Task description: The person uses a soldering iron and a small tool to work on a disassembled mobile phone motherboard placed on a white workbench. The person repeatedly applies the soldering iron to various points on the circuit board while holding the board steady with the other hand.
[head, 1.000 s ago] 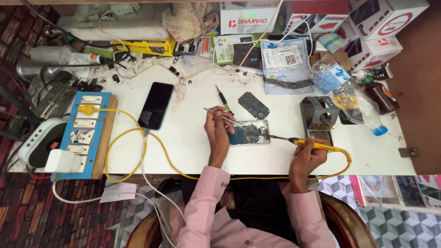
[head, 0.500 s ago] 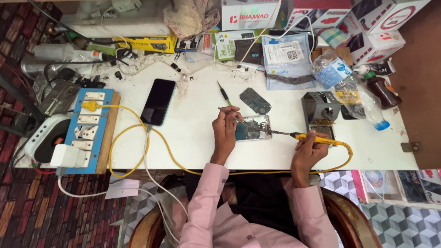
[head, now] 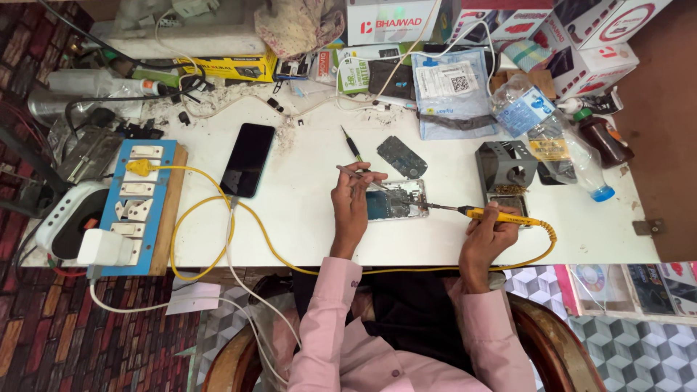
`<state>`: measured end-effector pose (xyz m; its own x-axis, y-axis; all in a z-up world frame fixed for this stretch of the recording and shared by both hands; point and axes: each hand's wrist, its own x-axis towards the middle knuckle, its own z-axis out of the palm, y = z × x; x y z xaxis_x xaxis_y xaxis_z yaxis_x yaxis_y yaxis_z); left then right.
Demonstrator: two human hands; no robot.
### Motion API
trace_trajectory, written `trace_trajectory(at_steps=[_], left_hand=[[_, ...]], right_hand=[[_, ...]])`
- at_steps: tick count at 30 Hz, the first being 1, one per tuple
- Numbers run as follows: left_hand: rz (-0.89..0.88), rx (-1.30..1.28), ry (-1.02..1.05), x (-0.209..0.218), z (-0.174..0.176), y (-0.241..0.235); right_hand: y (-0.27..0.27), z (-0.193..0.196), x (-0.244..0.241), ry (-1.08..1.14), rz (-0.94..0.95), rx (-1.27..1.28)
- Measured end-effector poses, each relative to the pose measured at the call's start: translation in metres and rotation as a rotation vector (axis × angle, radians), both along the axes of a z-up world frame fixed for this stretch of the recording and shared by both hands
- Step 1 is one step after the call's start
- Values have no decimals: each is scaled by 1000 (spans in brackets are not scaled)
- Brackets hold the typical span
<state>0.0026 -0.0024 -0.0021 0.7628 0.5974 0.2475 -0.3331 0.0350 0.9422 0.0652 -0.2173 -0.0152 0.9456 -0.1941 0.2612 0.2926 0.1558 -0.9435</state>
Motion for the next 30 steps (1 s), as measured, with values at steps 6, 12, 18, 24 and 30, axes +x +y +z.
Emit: trace_trajectory(at_steps=[6, 12, 18, 24, 30], left_hand=[[69, 255, -17, -4, -6, -3], [93, 290, 18, -3, -4, -2], [79, 218, 100, -4, -3, -2], [117, 378, 20, -5, -4, -3], [65, 250, 120, -4, -2, -3]], right_hand=[[0, 0, -1, 5, 14, 58], [1, 2, 0, 2, 19, 49], [1, 2, 1, 14, 19, 43], [0, 1, 1, 1, 41, 100], [1, 5, -3, 8, 113, 46]])
